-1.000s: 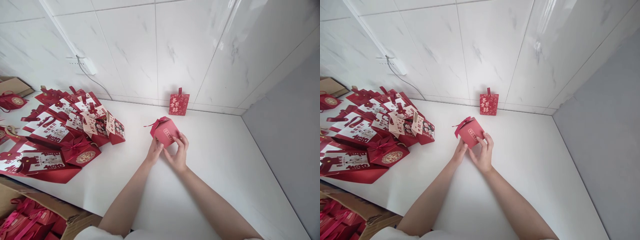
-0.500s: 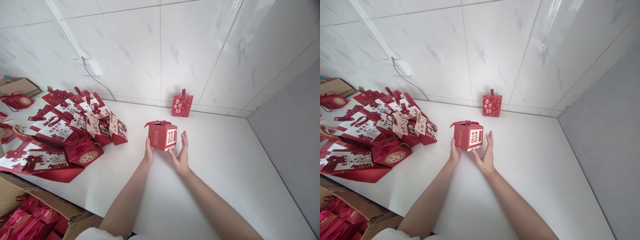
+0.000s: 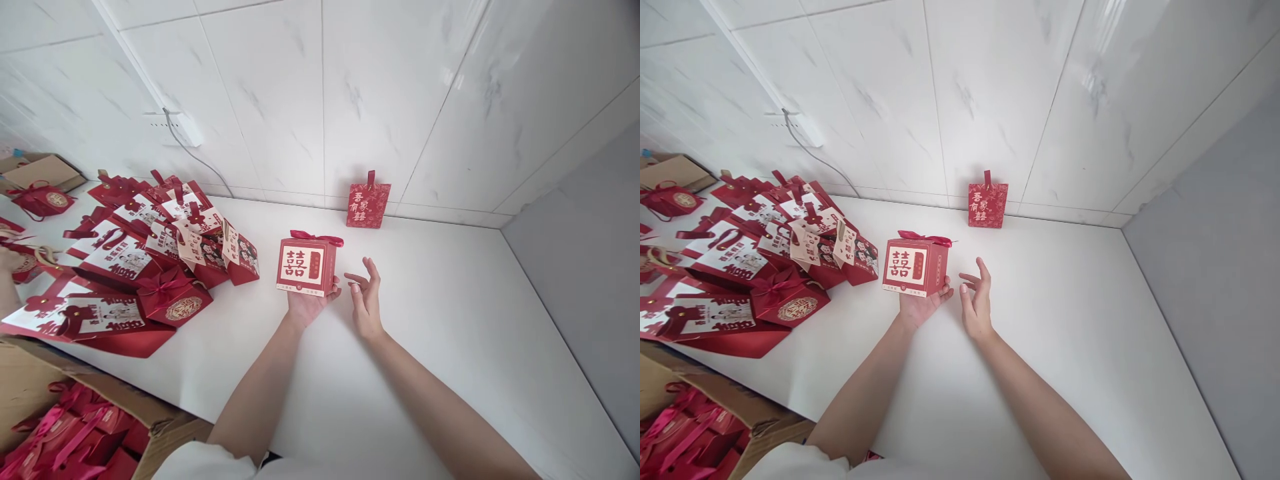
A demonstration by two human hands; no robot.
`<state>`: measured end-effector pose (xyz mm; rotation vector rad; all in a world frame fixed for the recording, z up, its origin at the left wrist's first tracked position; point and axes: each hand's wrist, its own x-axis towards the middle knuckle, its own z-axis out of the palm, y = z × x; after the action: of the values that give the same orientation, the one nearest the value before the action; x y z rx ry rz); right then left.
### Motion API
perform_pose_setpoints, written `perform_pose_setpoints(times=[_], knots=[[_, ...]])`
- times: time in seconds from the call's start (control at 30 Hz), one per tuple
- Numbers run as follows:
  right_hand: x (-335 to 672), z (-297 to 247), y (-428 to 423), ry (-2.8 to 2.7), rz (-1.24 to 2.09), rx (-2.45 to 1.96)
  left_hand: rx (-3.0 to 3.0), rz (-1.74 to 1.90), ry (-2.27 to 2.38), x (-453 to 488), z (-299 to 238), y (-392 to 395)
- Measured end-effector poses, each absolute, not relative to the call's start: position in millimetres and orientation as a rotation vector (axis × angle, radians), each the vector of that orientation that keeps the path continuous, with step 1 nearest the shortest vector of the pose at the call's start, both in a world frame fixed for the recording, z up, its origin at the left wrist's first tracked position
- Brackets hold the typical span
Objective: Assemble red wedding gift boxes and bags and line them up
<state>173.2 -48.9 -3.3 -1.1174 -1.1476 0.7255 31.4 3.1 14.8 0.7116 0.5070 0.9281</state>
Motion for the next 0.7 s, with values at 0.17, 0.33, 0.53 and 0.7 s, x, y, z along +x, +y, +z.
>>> perform_pose_setpoints(times=[0.17,0.33,0.53,0.7], knots=[[172.8,-6.4,-47.5,-1.118,0.744,-1.143,0.647,0.943,0.453,29.3,16.0,5.8],[173.5,-7.1,-45.9,-1.154,0.8,-1.182,0.553,0.965,0.404,25.1,20.9,9.5],[178.0,-16.0,-40.1,-1.206,0.967,-1.239,0.537,0.976,0.394,23.2,17.8,11.0],[181.4,-22.1,-37.4,-1.135,1.009,-1.231,0.542,1.03,0.384,23.5,17.7,10.7]])
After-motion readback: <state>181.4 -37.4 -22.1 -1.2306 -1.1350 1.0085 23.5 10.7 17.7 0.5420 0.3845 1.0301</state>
